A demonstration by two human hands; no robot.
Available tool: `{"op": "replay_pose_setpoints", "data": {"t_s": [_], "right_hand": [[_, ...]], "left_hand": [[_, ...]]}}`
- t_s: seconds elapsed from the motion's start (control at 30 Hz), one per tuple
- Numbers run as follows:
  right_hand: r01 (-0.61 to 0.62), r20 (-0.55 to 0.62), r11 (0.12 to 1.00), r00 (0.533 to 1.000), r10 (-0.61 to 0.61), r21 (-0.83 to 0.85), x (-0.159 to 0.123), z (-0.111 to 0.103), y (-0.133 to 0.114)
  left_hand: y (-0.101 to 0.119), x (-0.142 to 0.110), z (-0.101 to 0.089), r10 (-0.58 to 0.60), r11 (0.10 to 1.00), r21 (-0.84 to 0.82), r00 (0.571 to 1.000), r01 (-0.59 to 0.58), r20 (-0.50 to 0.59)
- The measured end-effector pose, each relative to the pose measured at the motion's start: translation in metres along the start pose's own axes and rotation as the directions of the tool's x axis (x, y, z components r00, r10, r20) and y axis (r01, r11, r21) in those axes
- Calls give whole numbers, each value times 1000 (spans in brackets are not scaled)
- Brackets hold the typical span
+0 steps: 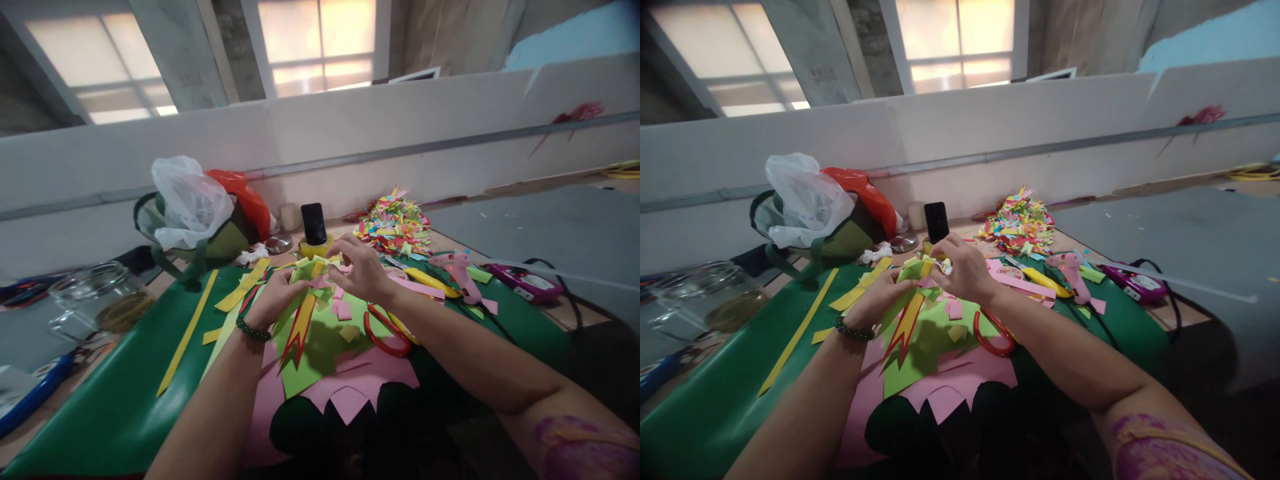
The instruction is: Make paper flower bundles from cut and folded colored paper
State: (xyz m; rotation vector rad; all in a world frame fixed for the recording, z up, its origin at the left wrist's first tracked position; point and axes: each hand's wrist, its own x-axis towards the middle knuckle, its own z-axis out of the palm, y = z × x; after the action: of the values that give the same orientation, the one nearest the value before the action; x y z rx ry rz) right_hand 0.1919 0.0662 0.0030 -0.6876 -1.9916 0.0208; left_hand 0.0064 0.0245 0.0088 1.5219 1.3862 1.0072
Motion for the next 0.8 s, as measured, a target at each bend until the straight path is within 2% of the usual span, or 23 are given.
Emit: {"op": "replay_pose_setpoints", "data": {"t_s": [0.1, 0.3, 0.47, 0.8], "right_hand": [[-19, -3, 1000, 1000, 19, -24, 3, -3, 3], [-79, 50, 995, 995, 83, -61, 2, 3, 6], [-123, 78, 992, 989, 123, -9, 2, 3, 6], [-44, 47, 998, 998, 42, 43, 2, 10, 12]], "left_hand": [[3, -1, 1, -6, 1000, -12, 1000, 6, -10], [4, -1, 1, -13, 999, -30, 1000, 13, 1], [3, -1, 2, -14, 999, -30, 1000, 14, 2], [-4, 1, 1, 11, 998, -57, 1000, -11, 13]]}}
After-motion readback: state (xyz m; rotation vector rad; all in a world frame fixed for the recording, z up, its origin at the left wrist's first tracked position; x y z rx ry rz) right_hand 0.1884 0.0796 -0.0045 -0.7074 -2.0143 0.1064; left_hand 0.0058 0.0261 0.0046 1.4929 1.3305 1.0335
